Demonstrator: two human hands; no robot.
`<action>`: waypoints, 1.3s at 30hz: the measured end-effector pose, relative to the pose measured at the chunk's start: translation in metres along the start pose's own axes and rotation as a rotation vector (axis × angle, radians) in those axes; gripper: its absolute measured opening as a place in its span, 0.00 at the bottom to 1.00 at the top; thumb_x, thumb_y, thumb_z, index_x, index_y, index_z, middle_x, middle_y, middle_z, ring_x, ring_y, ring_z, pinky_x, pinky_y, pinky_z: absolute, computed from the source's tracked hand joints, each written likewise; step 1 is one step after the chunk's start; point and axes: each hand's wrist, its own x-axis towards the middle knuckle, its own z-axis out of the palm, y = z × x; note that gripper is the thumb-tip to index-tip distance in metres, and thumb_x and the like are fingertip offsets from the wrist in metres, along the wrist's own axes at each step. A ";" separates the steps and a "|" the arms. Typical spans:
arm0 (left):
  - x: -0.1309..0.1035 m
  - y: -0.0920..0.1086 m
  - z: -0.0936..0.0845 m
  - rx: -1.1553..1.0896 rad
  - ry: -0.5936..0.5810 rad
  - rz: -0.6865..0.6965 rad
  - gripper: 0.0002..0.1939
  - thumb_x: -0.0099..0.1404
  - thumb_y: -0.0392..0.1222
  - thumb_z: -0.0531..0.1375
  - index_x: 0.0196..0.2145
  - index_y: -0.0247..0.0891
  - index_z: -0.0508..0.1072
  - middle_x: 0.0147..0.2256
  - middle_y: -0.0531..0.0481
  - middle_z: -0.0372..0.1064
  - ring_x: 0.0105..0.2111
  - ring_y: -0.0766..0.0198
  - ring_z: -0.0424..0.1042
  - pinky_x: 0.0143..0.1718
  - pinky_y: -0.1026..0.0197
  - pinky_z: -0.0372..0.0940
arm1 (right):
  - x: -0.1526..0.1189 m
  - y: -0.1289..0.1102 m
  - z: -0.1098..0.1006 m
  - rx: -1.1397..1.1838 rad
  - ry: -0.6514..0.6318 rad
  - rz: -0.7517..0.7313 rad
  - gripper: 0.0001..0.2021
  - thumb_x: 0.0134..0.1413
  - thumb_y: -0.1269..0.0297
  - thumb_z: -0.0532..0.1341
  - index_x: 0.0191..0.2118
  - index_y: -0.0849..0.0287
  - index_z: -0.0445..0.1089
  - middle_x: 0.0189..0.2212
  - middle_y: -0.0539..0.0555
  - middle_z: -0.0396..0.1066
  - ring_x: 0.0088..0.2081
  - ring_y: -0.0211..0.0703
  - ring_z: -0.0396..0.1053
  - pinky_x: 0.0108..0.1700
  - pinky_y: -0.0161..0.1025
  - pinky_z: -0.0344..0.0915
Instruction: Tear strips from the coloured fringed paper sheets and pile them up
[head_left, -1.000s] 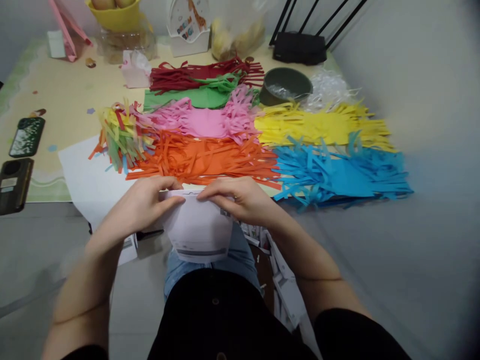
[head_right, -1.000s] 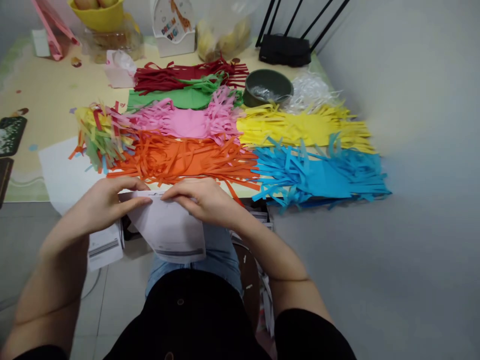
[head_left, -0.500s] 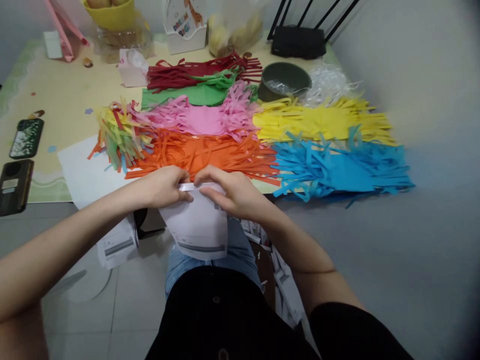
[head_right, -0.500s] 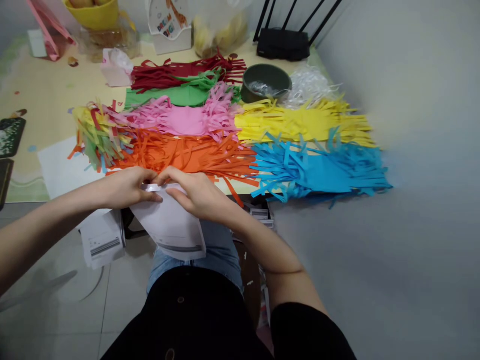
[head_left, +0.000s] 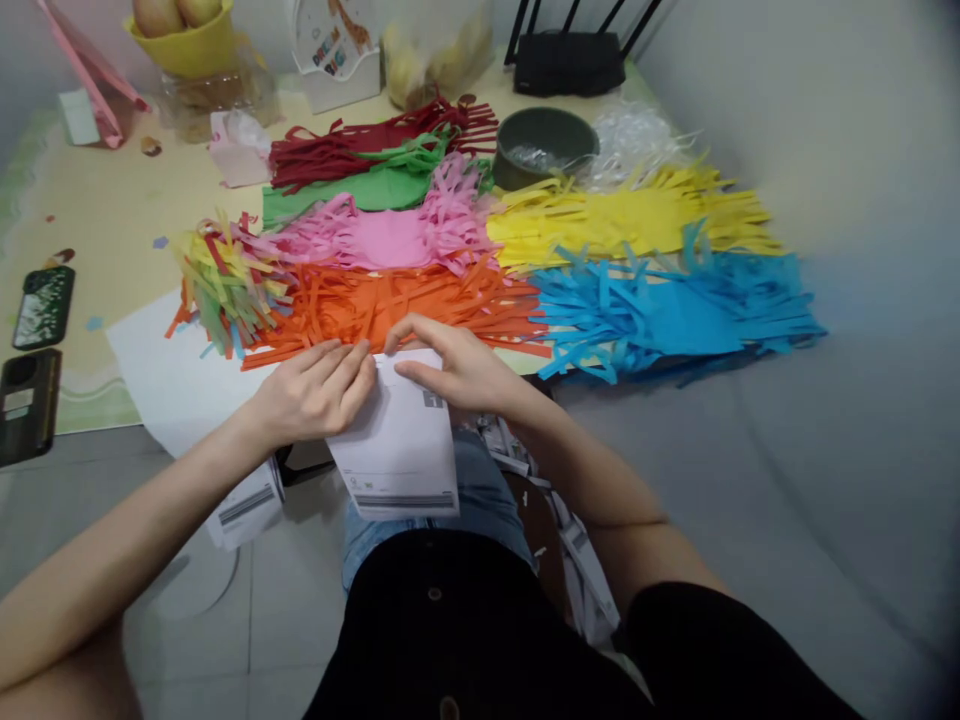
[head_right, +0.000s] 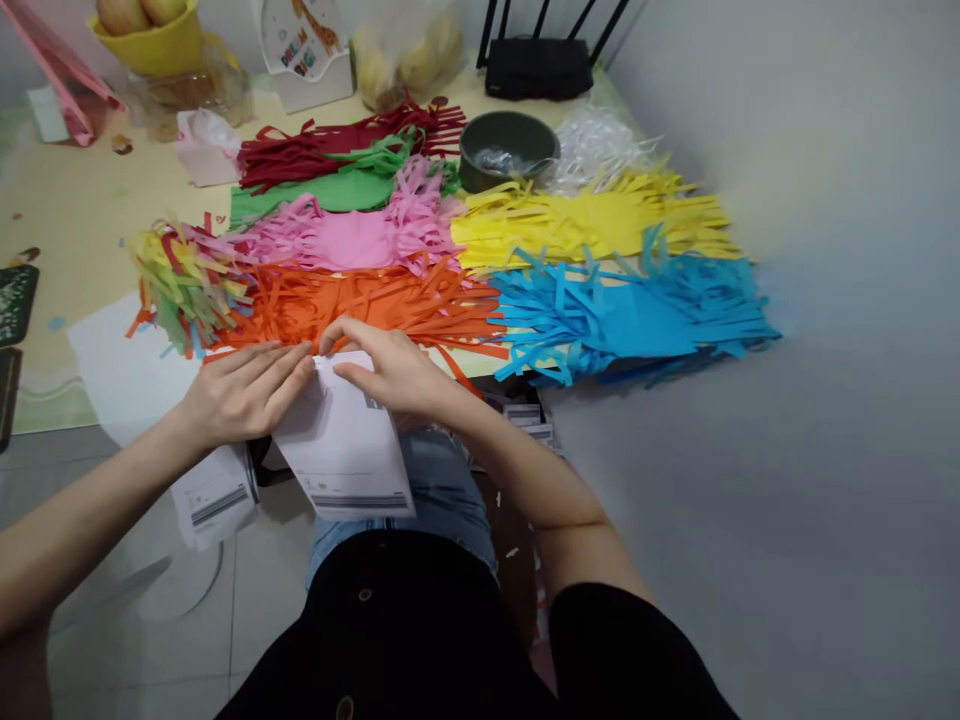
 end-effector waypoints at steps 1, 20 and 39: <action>-0.002 -0.003 0.002 -0.007 0.018 0.025 0.11 0.70 0.34 0.56 0.43 0.37 0.78 0.46 0.39 0.79 0.42 0.54 0.80 0.45 0.53 0.74 | 0.000 0.000 0.000 0.012 0.005 -0.005 0.10 0.59 0.63 0.60 0.46 0.58 0.69 0.46 0.55 0.75 0.47 0.47 0.72 0.50 0.40 0.63; -0.049 0.071 -0.047 -0.749 0.202 -0.744 0.10 0.69 0.37 0.60 0.45 0.45 0.79 0.52 0.46 0.73 0.50 0.60 0.74 0.50 0.59 0.70 | 0.002 -0.007 -0.024 0.101 0.178 -0.109 0.14 0.60 0.57 0.63 0.47 0.59 0.72 0.48 0.55 0.75 0.47 0.46 0.73 0.55 0.43 0.64; -0.005 0.052 0.002 -0.897 0.569 -1.248 0.20 0.61 0.51 0.63 0.19 0.36 0.67 0.19 0.55 0.52 0.20 0.70 0.51 0.21 0.64 0.49 | 0.019 -0.037 0.005 -0.314 -0.234 -0.009 0.07 0.61 0.62 0.63 0.38 0.62 0.73 0.30 0.51 0.74 0.29 0.38 0.67 0.33 0.33 0.53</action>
